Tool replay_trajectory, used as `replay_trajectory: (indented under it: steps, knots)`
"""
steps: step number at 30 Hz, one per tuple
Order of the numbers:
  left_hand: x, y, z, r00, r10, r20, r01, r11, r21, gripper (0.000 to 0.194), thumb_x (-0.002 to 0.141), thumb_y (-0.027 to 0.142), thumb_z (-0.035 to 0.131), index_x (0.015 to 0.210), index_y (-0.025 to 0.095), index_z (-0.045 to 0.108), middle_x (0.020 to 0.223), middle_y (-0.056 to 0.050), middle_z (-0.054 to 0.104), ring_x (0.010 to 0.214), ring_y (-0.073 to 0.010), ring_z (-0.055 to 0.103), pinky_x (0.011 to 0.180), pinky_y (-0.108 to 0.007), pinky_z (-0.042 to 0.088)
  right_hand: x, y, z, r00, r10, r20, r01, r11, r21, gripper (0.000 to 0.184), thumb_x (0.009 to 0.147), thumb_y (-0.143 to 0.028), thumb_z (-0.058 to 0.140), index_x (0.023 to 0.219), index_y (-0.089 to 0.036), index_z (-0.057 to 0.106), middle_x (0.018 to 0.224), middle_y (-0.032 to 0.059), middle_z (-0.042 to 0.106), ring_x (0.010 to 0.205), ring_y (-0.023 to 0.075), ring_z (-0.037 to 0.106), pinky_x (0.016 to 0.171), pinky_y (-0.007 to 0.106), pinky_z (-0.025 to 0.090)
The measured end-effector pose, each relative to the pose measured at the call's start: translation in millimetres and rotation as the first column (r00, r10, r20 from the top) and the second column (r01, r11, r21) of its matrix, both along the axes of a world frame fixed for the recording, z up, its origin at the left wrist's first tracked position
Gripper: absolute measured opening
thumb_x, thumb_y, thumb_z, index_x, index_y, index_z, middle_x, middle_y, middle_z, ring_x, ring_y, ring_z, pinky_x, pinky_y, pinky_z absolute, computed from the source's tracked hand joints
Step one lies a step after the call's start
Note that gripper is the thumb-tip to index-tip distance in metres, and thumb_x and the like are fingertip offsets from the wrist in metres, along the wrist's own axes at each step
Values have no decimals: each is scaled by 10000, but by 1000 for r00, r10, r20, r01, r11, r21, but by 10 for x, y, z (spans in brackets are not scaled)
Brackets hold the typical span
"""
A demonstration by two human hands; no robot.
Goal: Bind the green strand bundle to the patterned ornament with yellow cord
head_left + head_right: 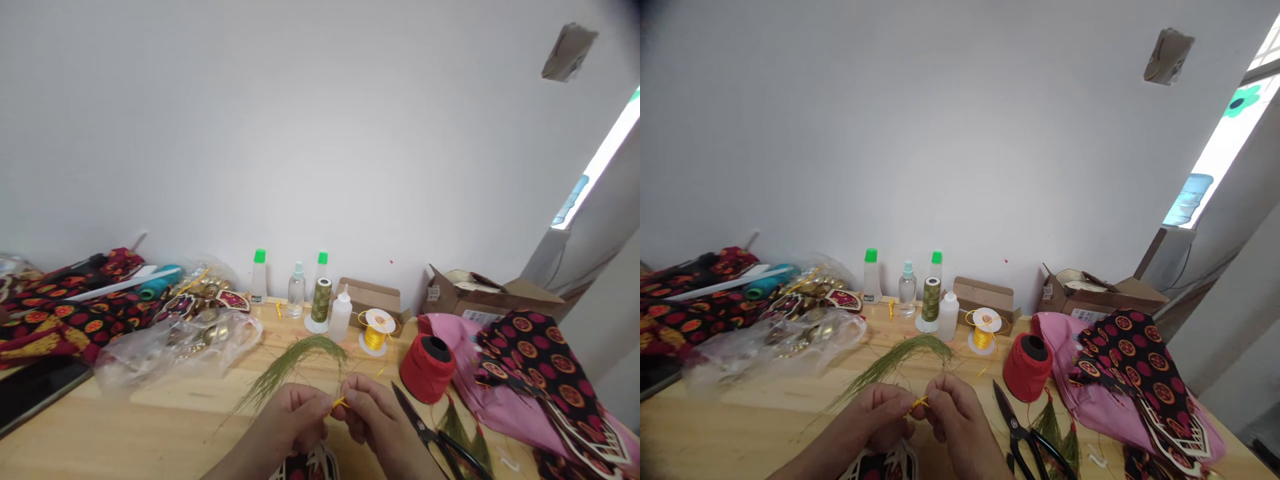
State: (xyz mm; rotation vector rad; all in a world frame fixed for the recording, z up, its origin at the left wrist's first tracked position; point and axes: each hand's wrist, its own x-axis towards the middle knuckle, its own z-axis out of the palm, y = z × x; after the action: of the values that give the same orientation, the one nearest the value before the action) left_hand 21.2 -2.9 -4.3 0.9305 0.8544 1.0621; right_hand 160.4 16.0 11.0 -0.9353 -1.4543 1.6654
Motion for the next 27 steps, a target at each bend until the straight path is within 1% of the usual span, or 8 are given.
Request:
replay_trajectory:
  steps: [4,7,10,12,15,19,22,27]
  knots:
    - [-7,-2,-15,1000,-2,-10,3,1000,13,336,626,433,547,559,114,627,256,115,248,296,-30,160,415,-224,183,26,-17,55,986,-17,167,-27,966,258,270,760,-376,427,611,-154,465,556,-34,400,521,87,338,489,210,256]
    - [-13,-9,0,1000,-17,0,17,1000,24,355,666,429,504,575,104,614,280,109,245,306,-38,178,402,-223,160,38,-18,76,980,-13,199,-53,945,322,298,769,-395,416,605,-152,469,547,-39,369,522,89,328,492,214,254]
    - [-6,-31,54,997,-38,-66,41,998,55,363,676,439,489,629,99,607,329,91,299,325,-42,199,388,-217,139,42,-14,81,984,-30,177,-25,953,301,320,757,-425,423,588,-156,458,531,-46,353,488,80,295,459,213,229]
    - [7,-55,107,987,4,-159,10,996,84,328,651,430,531,682,111,597,384,76,356,355,-50,239,386,-210,152,43,-13,84,987,-57,153,12,960,281,328,731,-442,454,562,-162,437,515,-52,346,472,76,284,442,212,216]
    - [23,-95,197,951,82,-298,-36,987,158,271,636,393,567,722,138,594,454,70,360,424,-70,275,411,-204,190,40,-7,84,991,-66,118,39,974,223,339,683,-459,506,538,-163,426,491,-60,327,450,68,272,420,209,193]
    - [21,-115,255,888,115,-445,34,949,314,339,706,399,473,517,143,590,462,45,360,478,-96,311,461,-216,226,26,7,57,999,-30,-20,31,999,42,319,650,-438,551,555,-155,438,473,-69,334,417,49,244,401,197,155]
    - [20,-92,215,899,135,-417,0,952,307,392,683,431,484,425,141,537,436,45,357,452,-90,308,444,-219,213,16,13,32,992,-29,-123,22,998,-62,311,635,-420,574,562,-153,431,456,-80,332,394,35,206,397,190,130]
    - [24,-56,111,987,37,-154,-29,998,56,340,628,445,540,530,124,592,389,65,357,376,-60,232,398,-222,136,28,4,47,999,-5,-48,7,1000,28,325,662,-438,549,576,-145,440,503,-59,377,419,40,247,403,190,147]
